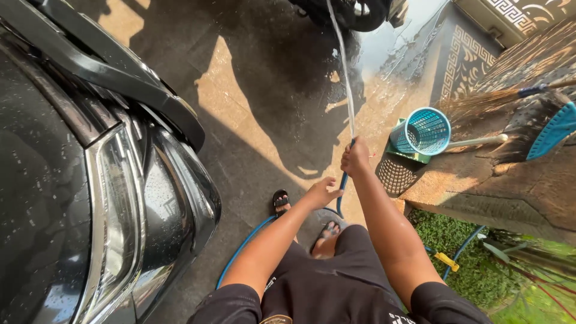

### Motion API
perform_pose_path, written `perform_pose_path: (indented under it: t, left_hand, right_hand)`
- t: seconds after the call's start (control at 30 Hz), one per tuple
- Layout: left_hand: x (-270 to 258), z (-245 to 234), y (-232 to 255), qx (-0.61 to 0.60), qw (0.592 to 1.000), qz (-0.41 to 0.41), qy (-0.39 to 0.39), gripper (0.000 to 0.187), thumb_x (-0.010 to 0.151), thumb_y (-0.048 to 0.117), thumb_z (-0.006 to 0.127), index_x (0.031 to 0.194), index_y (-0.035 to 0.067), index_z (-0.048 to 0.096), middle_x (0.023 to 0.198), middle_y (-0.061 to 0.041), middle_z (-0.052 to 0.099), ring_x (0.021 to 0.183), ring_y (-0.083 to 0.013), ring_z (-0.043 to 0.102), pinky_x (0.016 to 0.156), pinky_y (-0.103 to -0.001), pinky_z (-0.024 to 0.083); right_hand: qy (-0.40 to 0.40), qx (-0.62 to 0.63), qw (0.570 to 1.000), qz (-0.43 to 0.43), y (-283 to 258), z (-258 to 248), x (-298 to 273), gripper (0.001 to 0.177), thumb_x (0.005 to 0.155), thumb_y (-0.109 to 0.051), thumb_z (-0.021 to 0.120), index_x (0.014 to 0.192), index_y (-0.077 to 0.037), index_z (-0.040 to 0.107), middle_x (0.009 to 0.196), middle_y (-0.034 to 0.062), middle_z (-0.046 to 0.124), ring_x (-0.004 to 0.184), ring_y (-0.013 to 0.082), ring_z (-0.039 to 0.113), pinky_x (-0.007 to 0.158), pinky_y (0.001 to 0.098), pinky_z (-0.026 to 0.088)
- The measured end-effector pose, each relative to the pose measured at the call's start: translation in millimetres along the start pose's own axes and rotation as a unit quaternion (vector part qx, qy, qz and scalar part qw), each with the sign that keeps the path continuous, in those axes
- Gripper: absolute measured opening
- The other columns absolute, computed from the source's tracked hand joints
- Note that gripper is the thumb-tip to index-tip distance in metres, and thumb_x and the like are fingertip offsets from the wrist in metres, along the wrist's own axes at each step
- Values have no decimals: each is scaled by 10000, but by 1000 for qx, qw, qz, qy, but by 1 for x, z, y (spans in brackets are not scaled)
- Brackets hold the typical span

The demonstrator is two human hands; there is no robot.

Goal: Washing a car and a motorcycle using a water hose in an outdoor driveway.

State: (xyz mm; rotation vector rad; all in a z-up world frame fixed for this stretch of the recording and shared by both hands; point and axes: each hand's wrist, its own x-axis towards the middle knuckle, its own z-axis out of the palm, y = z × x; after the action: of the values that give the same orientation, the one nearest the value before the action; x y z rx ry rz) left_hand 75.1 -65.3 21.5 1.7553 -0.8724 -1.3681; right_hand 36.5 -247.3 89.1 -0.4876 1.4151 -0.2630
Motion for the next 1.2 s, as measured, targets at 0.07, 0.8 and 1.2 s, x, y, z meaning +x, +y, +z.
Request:
perform_pose_path:
  t: [0.07, 0.8, 1.2]
  left_hand:
    - [21, 22, -29, -1, 1000, 10, -5, 586, 873, 460, 734, 1318, 99, 613, 1240, -142, 688, 1122, -276, 667, 935, -404, 527]
    - [155, 137, 87, 46, 988, -142, 42, 356, 1015, 356, 546, 1196, 52, 587, 997, -231, 668, 965, -426, 645, 832, -547, 496]
    - [220, 114, 56, -67, 977, -166, 112, 401, 979, 411, 601, 1190, 75, 660, 1109, -144, 706, 1002, -313, 673, 857, -460, 534]
  right_hand:
    - [-9, 4, 1000, 3, -12, 6, 16, 469, 948, -503, 367, 629, -159, 361, 476, -13, 250, 379, 149, 218, 379, 333, 167]
    - [-87, -106, 989, 59, -145, -63, 159, 520, 953, -527, 371, 598, -148, 351, 446, -3, 239, 363, 140, 181, 363, 321, 131]
    - [-136, -60, 989, 1, -160, -41, 229, 475, 949, -465, 411, 597, -148, 381, 453, 4, 260, 355, 154, 215, 361, 331, 166]
